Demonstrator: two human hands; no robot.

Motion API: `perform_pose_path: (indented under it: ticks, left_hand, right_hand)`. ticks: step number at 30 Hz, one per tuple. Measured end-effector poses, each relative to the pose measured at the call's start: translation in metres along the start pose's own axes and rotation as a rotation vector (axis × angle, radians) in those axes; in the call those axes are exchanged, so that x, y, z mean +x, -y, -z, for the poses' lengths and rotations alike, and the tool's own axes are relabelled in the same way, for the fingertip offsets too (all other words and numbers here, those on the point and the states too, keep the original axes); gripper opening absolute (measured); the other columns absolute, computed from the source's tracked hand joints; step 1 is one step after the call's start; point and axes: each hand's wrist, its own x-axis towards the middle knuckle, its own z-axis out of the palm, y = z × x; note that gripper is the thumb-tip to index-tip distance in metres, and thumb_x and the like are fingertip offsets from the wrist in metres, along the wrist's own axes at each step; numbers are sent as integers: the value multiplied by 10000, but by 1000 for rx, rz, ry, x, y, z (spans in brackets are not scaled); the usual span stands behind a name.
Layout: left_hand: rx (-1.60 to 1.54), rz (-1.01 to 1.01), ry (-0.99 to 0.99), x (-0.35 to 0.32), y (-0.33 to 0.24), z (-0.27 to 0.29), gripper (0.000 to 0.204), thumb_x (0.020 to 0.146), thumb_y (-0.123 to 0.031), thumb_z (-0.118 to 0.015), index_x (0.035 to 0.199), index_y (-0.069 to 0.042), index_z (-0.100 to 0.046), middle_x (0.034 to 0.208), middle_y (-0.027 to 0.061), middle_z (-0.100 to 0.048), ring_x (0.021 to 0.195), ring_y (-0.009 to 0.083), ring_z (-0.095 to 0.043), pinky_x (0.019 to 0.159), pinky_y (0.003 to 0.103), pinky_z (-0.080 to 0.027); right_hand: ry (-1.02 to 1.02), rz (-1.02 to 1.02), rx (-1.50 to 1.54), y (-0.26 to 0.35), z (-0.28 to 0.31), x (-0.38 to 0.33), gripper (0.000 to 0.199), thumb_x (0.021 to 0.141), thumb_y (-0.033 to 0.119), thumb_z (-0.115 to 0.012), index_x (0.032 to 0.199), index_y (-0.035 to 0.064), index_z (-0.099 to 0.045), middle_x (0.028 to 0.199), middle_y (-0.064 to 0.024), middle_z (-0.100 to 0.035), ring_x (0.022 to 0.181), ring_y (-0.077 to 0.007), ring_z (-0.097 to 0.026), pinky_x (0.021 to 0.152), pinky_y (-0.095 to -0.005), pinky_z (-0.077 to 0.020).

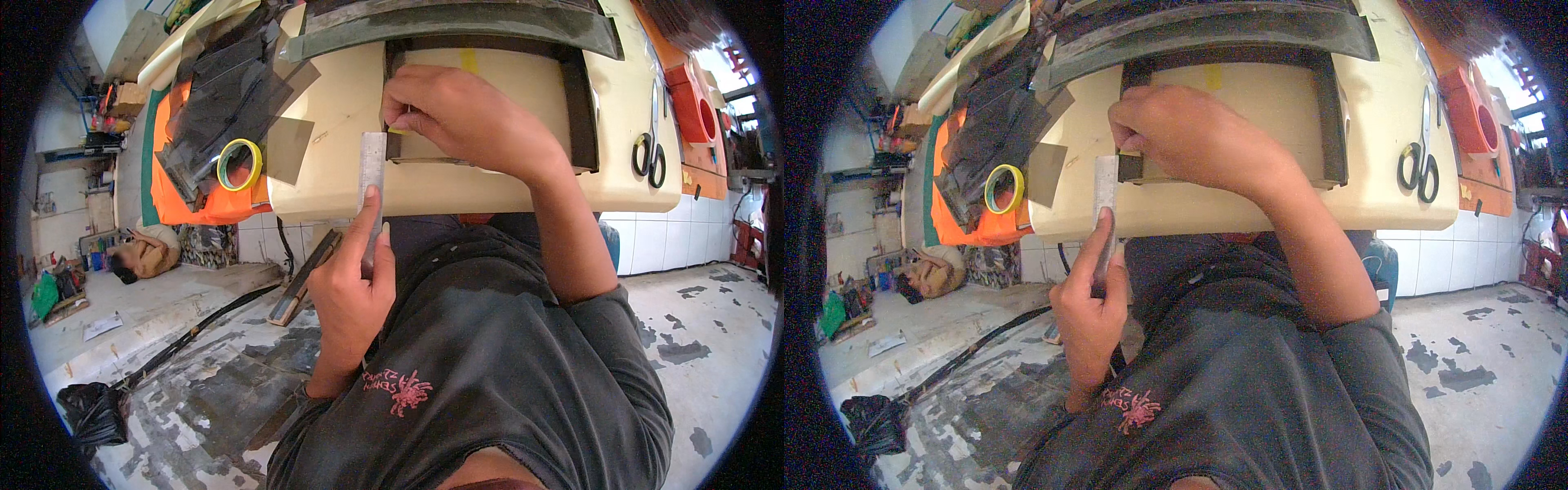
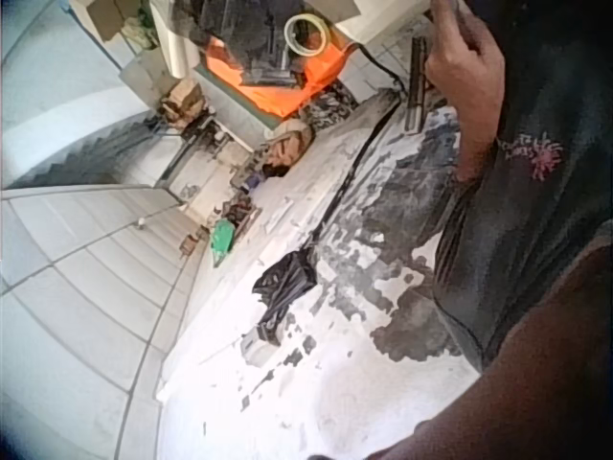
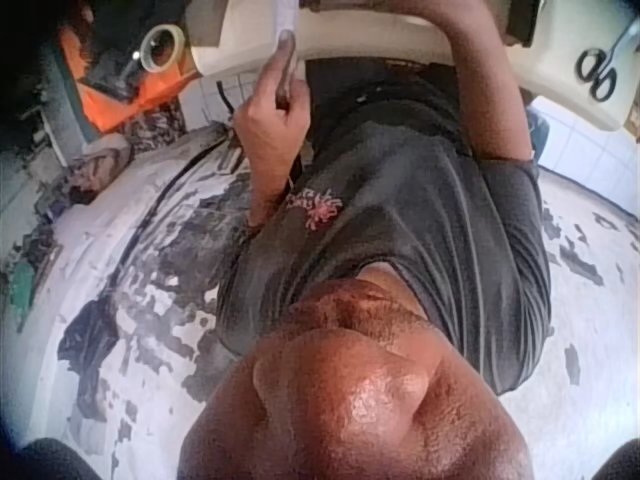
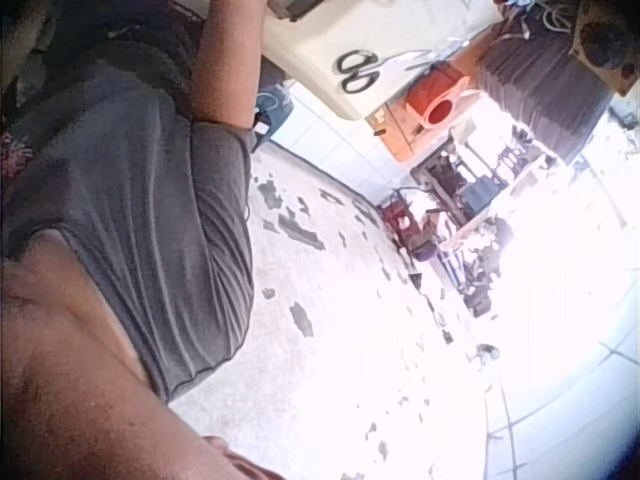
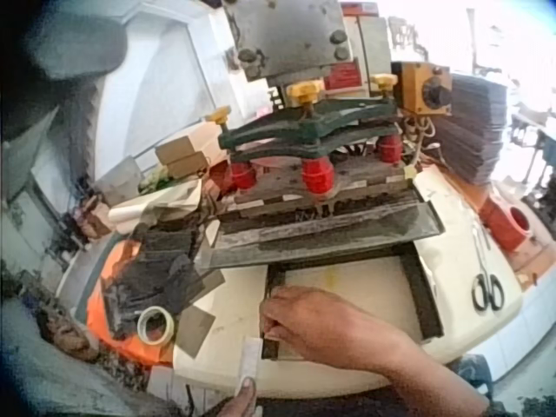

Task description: The person tears pieces of tape from a roll, sticks them onto the edges and corners of a rectangular frame, presses and folds the frame into shape, and handles tinted plastic sheets.

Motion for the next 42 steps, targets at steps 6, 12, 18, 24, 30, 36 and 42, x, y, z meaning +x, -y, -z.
perform_pose_path:
  ticks: [6,12,18,24,30,36,42]
  left_hand:
    - [-9,-47,-23,1,3,0,550,959,-46,-717,1497,-141,-659,1075,237,-786,654,272,-758,602,382,-587]
    - [18,8,23,0,-4,2,555,957,-46,-715,1500,-144,-657,1080,233,-787,641,268,-750,596,377,-585]
    - [5,6,8,0,-5,-4,562,948,-40,-722,1497,-147,-665,889,211,-770,566,243,-698,573,374,-561]
    - [-5,24,2,2,-8,-8,563,942,-29,-721,1490,-144,-672,769,187,-728,540,218,-676,564,365,-549]
    - [-16,5,-5,2,-6,-11,562,941,-24,-723,1488,-144,-674,807,200,-742,536,225,-669,563,364,-549]
    - [-7,16,3,4,-11,-10,555,949,-31,-722,1490,-147,-671,848,203,-752,538,238,-663,558,375,-542]
    - [18,17,16,3,-17,-14,556,960,-46,-717,1502,-156,-662,840,205,-745,543,255,-659,565,383,-540]
  right_hand:
    - [30,-35,11,0,-3,1,101,960,80,-672,1022,11,-633,981,-168,-676,938,-406,-658,813,-474,-513]
    - [1,-24,34,-4,-5,-1,86,946,94,-668,1000,31,-645,987,-175,-698,959,-423,-673,825,-501,-525]
    - [-14,-32,33,-6,-3,-3,90,949,138,-667,980,54,-656,995,-180,-714,977,-442,-685,836,-531,-531]
    - [-25,-53,14,-5,-3,-7,89,947,138,-674,966,54,-652,981,-180,-710,962,-437,-688,828,-526,-532]
    - [-49,-52,-23,-3,-2,-8,101,937,113,-688,968,31,-637,953,-176,-692,937,-425,-674,809,-507,-522]
    - [-83,-47,-14,-2,-3,-10,117,931,90,-696,968,8,-621,944,-170,-676,922,-421,-652,795,-497,-509]
    - [-83,-53,-41,-4,2,-15,103,951,127,-658,985,29,-651,970,-182,-716,944,-431,-701,836,-522,-541]
